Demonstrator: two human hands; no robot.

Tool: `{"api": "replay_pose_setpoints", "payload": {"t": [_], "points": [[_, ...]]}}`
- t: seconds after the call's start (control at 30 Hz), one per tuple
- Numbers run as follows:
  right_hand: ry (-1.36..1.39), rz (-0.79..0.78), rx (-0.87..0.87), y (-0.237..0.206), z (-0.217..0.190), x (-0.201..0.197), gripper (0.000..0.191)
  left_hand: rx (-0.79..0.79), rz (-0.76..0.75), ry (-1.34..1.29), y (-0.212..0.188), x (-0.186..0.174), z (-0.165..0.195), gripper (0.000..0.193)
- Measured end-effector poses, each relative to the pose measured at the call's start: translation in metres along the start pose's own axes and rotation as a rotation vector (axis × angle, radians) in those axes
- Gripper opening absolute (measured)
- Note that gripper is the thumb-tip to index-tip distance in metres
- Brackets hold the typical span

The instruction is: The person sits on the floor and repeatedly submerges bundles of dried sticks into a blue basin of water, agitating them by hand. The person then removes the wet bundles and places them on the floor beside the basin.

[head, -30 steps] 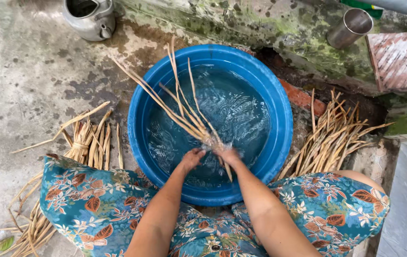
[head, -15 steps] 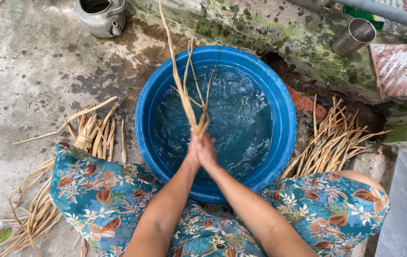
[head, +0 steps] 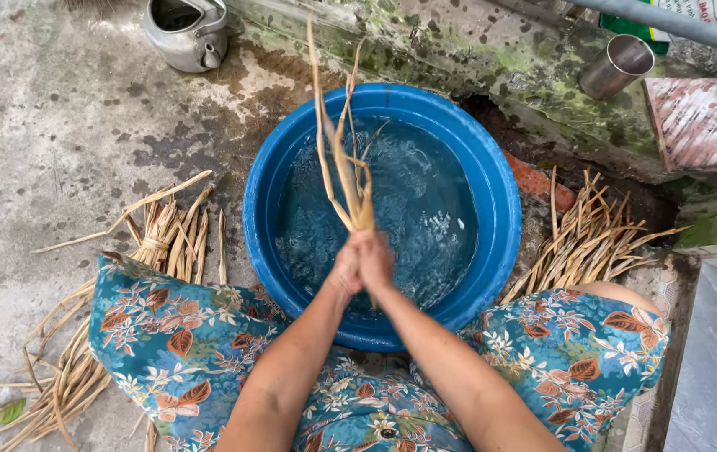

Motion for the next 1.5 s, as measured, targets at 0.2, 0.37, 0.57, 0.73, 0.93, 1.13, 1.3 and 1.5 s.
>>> {"api": "replay_pose_setpoints", "payload": {"t": [0.2,0.37,0.57,0.73,0.93,1.13,1.3,1.5], "points": [[0.109,0.105,-0.051,0.010,-0.001,-0.014,0.057,-0.128,0.214,0.086,-0.003,-0.009,-0.012,0.065],[0.124,0.007,-0.284,-0.024,-0.044,0.023,0.065,-0.034,0.476,0.129,-0.019,-0.050,0.016,0.054],[-0.056,0.085,-0.003,0.013,0.028,-0.046,0.060,-0.219,0.209,0.424,-0.005,-0.023,-0.039,0.052],[0.050,0.041,0.388,0.011,0.108,-0.064,0.069,-0.321,0.480,0.786,-0.025,-0.064,-0.014,0.058],[0.673,0.161,0.212,-0.004,0.078,-0.025,0.048,-0.510,0.429,0.480,-0.040,-0.071,-0.058,0.062],[-0.228,0.311,-0.282,-0.041,-0.025,0.000,0.052,-0.202,0.132,0.045,-0.016,-0.036,-0.043,0.062],[0.091,0.177,0.066,0.003,0.043,-0.039,0.051,-0.258,0.168,0.158,-0.011,-0.026,-0.058,0.062],[0.153,-0.105,0.050,-0.015,0.005,0.026,0.054,-0.151,0.470,0.094,-0.015,-0.056,-0.017,0.076]]}}
Point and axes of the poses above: each hand's wrist, its own y-axis towards the middle knuckle, its own x-axis out of the palm, z = x × y, the point moved 10 cm from there along y, towards the middle knuckle, and after that the axes turned 3 degrees about y, right-handed, at the moved point
